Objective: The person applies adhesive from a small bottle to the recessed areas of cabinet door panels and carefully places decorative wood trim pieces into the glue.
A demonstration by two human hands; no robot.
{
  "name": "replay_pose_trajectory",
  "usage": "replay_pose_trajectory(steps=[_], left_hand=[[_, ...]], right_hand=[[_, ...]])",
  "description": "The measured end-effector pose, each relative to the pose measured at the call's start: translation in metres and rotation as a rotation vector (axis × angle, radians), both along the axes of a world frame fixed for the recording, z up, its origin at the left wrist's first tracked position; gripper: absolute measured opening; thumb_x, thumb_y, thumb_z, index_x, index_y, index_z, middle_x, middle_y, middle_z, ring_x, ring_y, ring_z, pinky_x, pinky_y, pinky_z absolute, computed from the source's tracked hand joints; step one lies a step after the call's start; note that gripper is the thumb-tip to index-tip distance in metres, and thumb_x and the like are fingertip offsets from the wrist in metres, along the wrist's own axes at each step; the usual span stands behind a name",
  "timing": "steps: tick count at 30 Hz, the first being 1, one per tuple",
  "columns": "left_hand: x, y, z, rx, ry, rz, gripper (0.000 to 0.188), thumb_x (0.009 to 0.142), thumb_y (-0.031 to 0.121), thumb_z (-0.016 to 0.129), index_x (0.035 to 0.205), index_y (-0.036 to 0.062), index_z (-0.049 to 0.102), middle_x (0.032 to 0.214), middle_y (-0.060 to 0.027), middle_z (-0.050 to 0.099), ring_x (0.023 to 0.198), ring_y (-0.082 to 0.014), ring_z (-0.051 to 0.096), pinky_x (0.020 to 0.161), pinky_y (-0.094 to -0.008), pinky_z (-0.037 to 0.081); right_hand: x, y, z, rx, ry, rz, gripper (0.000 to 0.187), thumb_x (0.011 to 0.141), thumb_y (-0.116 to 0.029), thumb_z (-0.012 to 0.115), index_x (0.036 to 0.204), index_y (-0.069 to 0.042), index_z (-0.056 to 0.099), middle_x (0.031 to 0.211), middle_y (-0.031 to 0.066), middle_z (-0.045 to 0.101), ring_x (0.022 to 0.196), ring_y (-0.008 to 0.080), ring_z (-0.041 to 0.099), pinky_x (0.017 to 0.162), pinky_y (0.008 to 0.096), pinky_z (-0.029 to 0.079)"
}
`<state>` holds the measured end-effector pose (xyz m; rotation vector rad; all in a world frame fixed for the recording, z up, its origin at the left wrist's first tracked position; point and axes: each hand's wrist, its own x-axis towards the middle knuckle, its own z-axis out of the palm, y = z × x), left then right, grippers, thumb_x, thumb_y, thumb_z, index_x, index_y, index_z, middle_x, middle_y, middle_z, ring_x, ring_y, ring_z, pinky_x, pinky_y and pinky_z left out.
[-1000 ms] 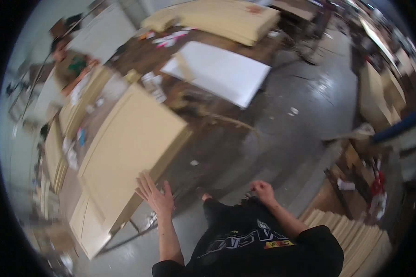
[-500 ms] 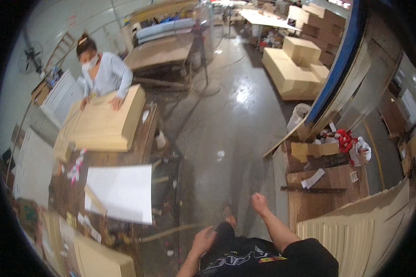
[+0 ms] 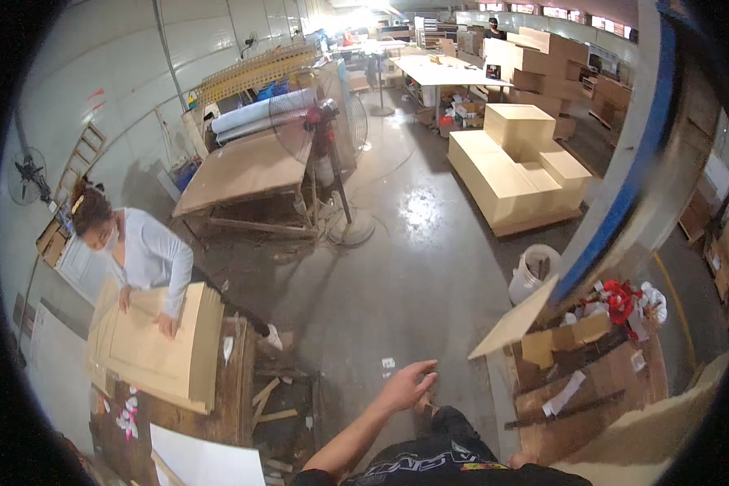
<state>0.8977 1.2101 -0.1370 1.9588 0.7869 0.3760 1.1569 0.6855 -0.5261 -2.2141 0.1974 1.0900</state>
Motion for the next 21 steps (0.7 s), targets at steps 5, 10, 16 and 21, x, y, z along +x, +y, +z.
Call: replay_pose_trajectory(steps=[5, 10, 16, 21], left_hand=[[0.083, 0.128, -0.048, -0.109, 0.107, -0.069, 0.047, 0.103, 0.035, 0.064, 0.139, 0.0047, 0.063, 0.133, -0.0186, 0.069, 0.122, -0.0333, 0.067, 0.103, -0.0402, 0.053], [0.124, 0.245, -0.06, -0.372, 0.144, 0.11, 0.047, 0.102, 0.034, 0.066, 0.139, 0.0053, 0.064, 0.133, -0.0176, 0.07, 0.121, -0.0286, 0.069, 0.101, -0.0392, 0.054], [0.203, 0.402, -0.043, -0.282, 0.004, 0.308, 0.039, 0.1, 0.029, 0.067, 0.132, 0.0071, 0.069, 0.12, -0.0165, 0.075, 0.111, -0.0248, 0.073, 0.096, -0.0383, 0.057], [0.295, 0.543, -0.089, -0.274, 0.035, 0.249, 0.029, 0.098, 0.026, 0.07, 0.118, 0.0058, 0.073, 0.105, -0.0113, 0.077, 0.095, -0.0192, 0.071, 0.085, -0.0363, 0.057]], right_hand=[[0.092, 0.284, -0.005, 0.087, -0.003, -0.061, 0.024, 0.096, -0.02, 0.057, 0.083, -0.003, 0.069, 0.09, 0.012, 0.071, 0.08, 0.0256, 0.067, 0.064, 0.0431, 0.052], [0.174, 0.64, 0.077, 0.348, -0.112, 0.694, 0.035, 0.09, -0.032, 0.073, 0.114, -0.007, 0.078, 0.099, 0.0065, 0.078, 0.094, 0.0195, 0.071, 0.084, 0.0376, 0.056], [0.173, 0.921, 0.314, 0.558, 0.399, 1.328, 0.054, 0.1, -0.045, 0.069, 0.141, -0.01, 0.062, 0.127, 0.002, 0.067, 0.113, 0.0134, 0.059, 0.092, 0.0319, 0.05], [0.264, 1.045, 0.286, 0.444, 0.51, 1.37, 0.066, 0.104, -0.049, 0.062, 0.153, -0.007, 0.049, 0.142, 0.0057, 0.059, 0.126, 0.0169, 0.055, 0.105, 0.0345, 0.047]])
